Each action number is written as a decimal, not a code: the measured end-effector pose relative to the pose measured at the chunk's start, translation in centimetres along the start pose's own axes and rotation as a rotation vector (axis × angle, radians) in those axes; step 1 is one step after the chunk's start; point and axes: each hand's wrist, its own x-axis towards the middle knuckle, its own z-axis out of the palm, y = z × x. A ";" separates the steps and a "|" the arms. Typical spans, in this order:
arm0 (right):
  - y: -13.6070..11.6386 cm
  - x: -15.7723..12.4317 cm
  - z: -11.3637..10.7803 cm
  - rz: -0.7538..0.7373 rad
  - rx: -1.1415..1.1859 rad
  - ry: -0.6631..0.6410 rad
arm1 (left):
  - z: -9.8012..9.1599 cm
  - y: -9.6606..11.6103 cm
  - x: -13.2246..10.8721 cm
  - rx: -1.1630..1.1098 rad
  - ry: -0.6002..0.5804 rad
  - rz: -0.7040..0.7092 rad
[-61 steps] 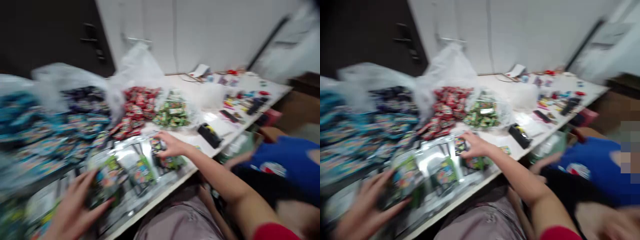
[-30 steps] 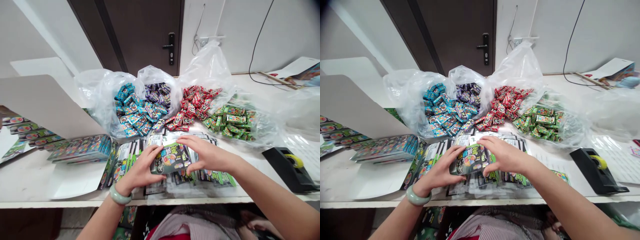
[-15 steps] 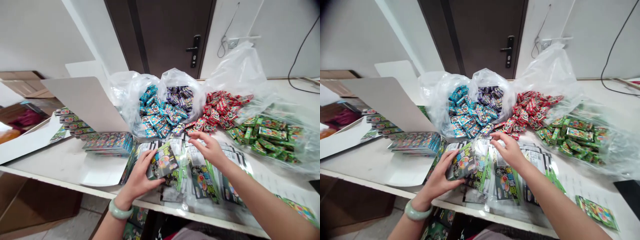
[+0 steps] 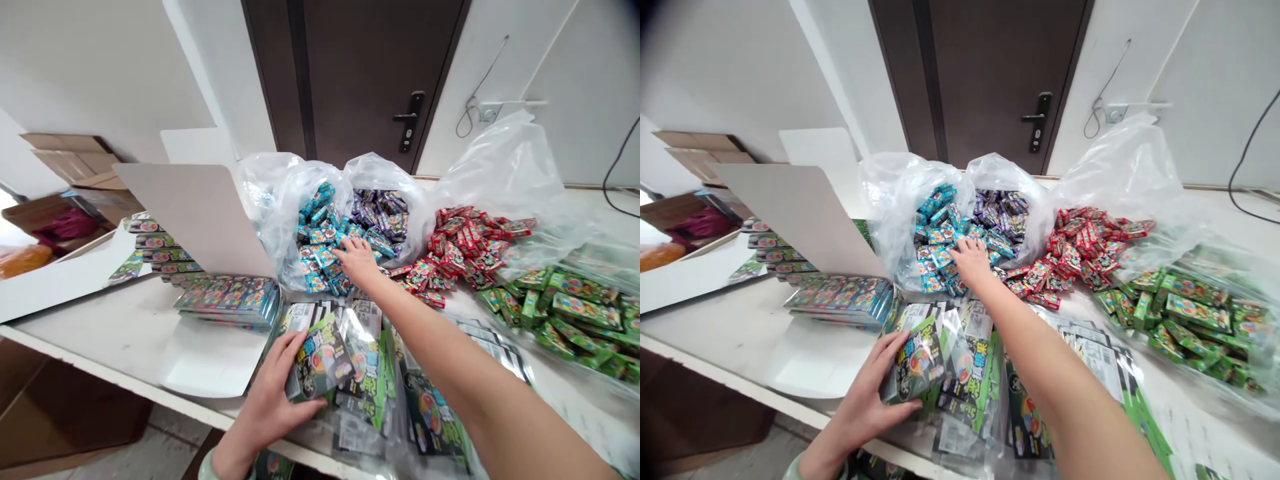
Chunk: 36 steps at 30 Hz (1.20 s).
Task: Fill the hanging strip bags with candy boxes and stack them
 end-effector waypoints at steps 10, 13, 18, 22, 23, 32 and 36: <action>1.4 -2.7 -2.8 0.279 0.499 0.004 | -0.2 -0.7 -0.1 0.032 0.025 0.013; 2.0 -6.9 -5.3 0.396 0.735 -0.049 | -0.2 -0.9 0.5 0.060 0.026 0.042; 2.2 -14.6 -8.6 0.575 1.115 -0.011 | 0.2 -0.5 1.3 0.100 0.004 0.093; 2.6 -19.4 -10.1 0.690 1.279 0.045 | 0.6 0.5 1.7 0.126 -0.053 0.132; 2.7 -20.4 -10.5 0.690 1.238 0.049 | 0.7 0.7 1.8 0.135 -0.061 0.143; 2.3 -23.9 -10.6 0.450 0.121 -0.094 | 1.5 3.0 2.3 0.170 -0.107 0.188; 4.0 -24.0 -10.8 0.411 0.434 -0.064 | 1.6 3.2 2.2 0.174 -0.130 0.188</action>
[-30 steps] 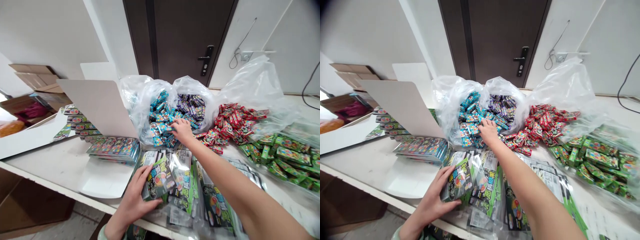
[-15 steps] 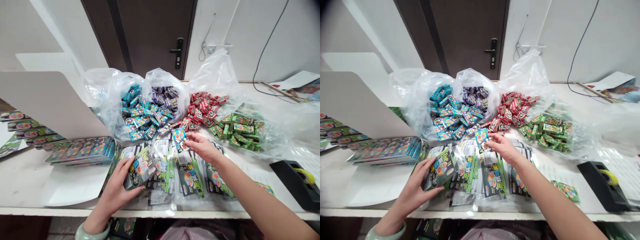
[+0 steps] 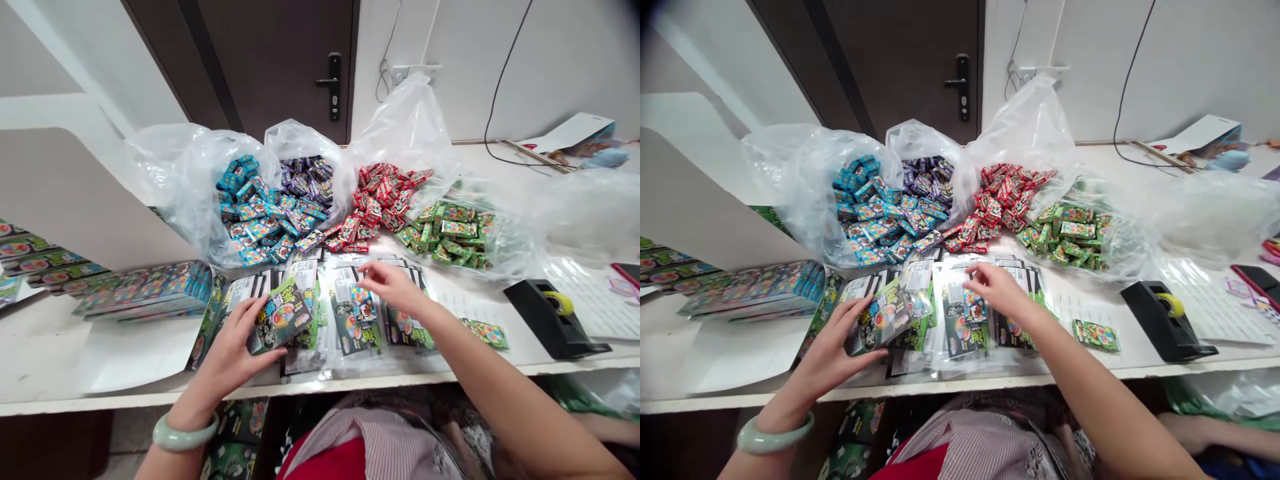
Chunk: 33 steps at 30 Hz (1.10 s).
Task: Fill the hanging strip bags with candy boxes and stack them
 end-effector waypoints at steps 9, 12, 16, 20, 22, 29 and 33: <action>1.4 -2.1 0.7 -0.127 -0.466 -0.219 | 0.5 1.1 1.1 -0.048 -0.104 0.037; 0.5 -2.7 0.6 -0.174 -0.408 -0.076 | 1.0 1.6 1.7 -0.054 -0.124 0.075; -1.4 -3.2 -1.5 -0.276 -0.307 0.023 | 1.3 2.4 2.3 -0.067 -0.150 0.128; -3.7 -3.7 -2.8 -0.372 -0.395 -0.017 | 1.4 3.3 3.1 -0.085 -0.130 0.157; -4.4 -3.7 -2.7 -0.374 -0.459 -0.014 | 1.4 3.5 3.3 -0.093 -0.102 0.172; -5.2 -4.1 -1.5 -0.394 -0.473 -0.133 | 1.2 3.8 3.2 -0.058 -0.098 0.233; -5.3 -4.2 -1.1 -0.372 -0.411 -0.200 | 1.3 4.0 3.0 -0.071 -0.118 0.258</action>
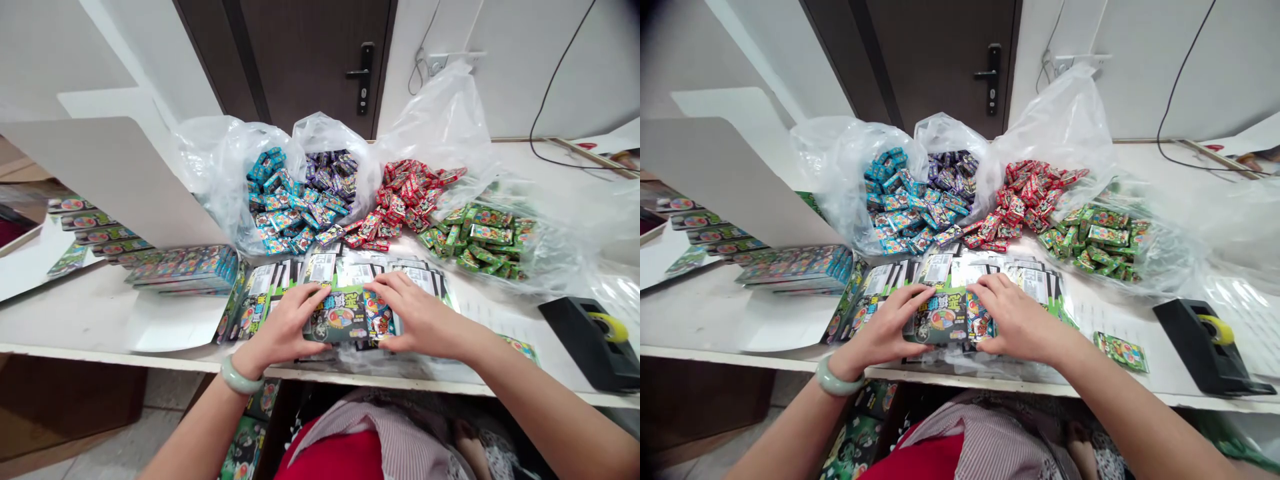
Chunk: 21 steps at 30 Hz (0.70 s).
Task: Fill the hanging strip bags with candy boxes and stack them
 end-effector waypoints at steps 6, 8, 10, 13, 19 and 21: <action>0.3 0.2 1.3 -0.010 0.164 0.067 | 0.2 -0.1 -0.2 -0.012 -0.004 -0.033; 0.4 -0.1 1.8 0.047 0.215 0.189 | 0.3 -0.2 -0.3 -0.011 0.035 -0.057; 0.1 -0.5 2.4 0.140 0.253 0.268 | 0.3 -0.2 -0.4 -0.006 0.069 -0.069; -0.7 -1.1 3.4 0.216 0.336 0.218 | 0.2 0.2 -0.3 -0.001 0.089 -0.070; -2.5 -0.4 3.5 0.294 0.834 0.273 | -0.7 3.0 1.0 -0.057 0.203 -0.144; -2.4 -0.2 2.8 0.307 0.988 0.379 | -0.2 4.2 1.5 -0.218 0.240 -0.196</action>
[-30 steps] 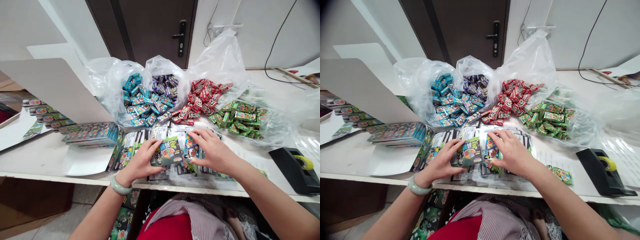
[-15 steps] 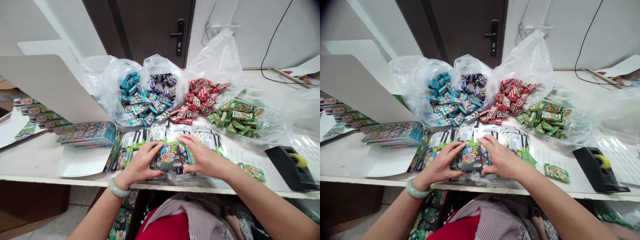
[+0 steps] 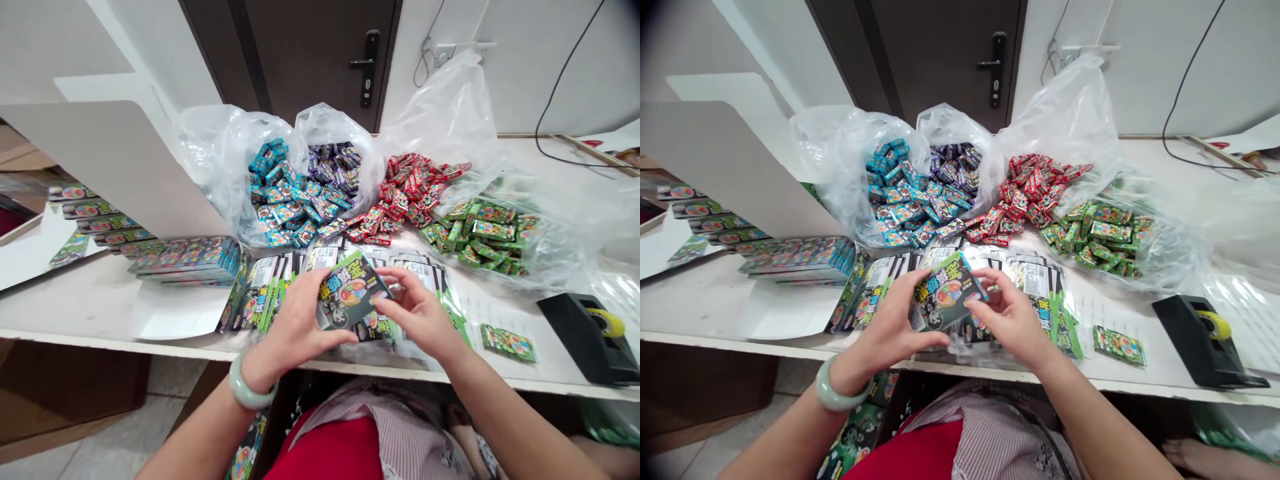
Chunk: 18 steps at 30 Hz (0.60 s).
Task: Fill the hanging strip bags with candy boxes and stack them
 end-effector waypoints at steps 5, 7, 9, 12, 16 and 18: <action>0.8 -0.2 -1.1 -0.016 0.073 0.194 | 4.7 1.3 -0.8 -0.676 0.030 -0.245; 2.4 -1.0 -0.7 0.053 0.132 0.259 | 6.3 1.5 -1.5 -0.865 0.080 -0.325; 4.0 -1.9 0.3 0.101 0.185 0.363 | 7.2 1.5 -2.4 -0.982 0.110 -0.398; 5.9 -3.3 1.6 0.113 0.179 0.438 | 7.5 1.5 -3.6 -1.052 0.116 -0.482; 6.5 -4.7 2.0 0.058 0.022 0.357 | 7.2 1.2 -4.6 -1.008 0.061 -0.490; 6.2 -4.9 1.5 0.013 -0.046 0.278 | 7.0 1.1 -4.4 -0.908 0.084 -0.468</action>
